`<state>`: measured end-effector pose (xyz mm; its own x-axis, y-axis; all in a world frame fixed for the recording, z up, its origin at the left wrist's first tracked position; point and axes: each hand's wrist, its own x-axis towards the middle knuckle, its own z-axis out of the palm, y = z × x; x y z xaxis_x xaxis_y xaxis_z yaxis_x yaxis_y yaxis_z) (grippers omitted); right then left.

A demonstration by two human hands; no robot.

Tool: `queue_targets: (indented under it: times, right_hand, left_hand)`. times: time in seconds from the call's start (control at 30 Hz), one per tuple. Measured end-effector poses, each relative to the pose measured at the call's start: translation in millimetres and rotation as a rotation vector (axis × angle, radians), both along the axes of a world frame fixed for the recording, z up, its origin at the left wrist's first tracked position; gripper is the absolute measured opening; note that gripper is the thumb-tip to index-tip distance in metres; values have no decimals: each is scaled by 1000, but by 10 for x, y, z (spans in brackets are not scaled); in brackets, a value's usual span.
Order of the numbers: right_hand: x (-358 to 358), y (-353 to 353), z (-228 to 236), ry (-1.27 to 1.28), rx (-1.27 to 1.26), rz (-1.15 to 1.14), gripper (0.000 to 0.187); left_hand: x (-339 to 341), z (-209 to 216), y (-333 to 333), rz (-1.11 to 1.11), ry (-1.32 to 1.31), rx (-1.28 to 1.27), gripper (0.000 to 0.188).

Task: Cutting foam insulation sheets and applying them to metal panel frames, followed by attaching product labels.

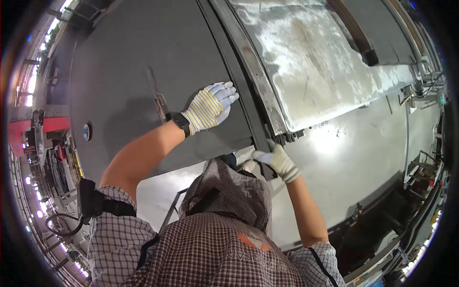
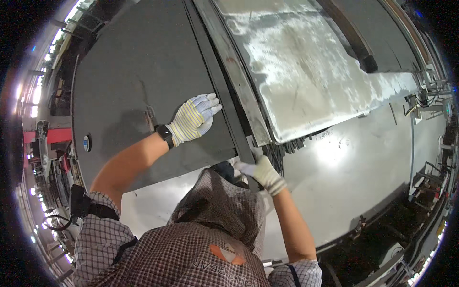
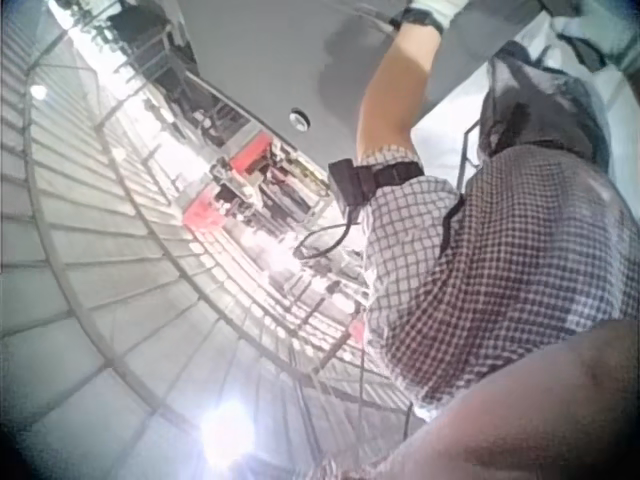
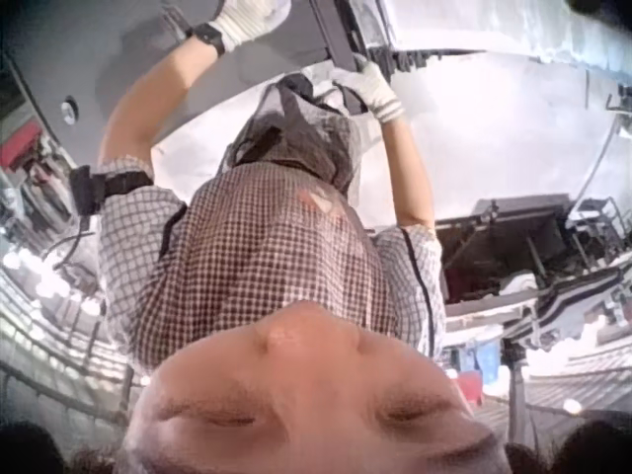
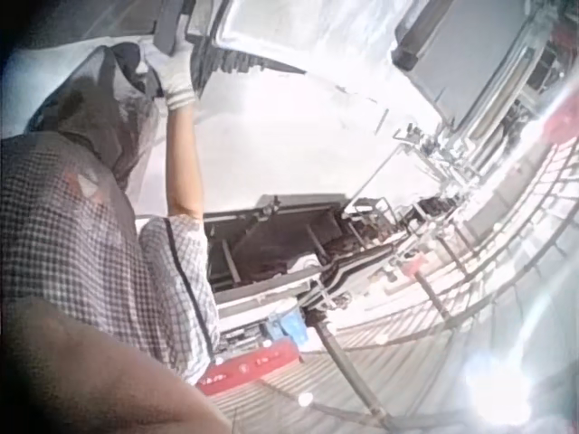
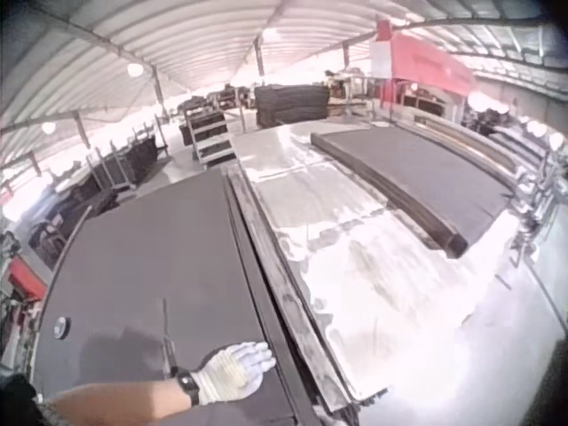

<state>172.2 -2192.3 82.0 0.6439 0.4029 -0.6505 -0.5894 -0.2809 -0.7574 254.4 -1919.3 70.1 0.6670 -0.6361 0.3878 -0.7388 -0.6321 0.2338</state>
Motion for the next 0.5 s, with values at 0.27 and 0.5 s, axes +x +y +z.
queue_targets:
  times: [0.27, 0.5]
  right_hand:
    - [-1020, -650, -571, -65, 98, -67, 66]
    - [-1454, -858, -567, -135, -29, -26, 53]
  left_hand:
    - [16, 52, -33, -5, -26, 23, 40]
    - [-61, 301, -58, 59, 44, -39, 37]
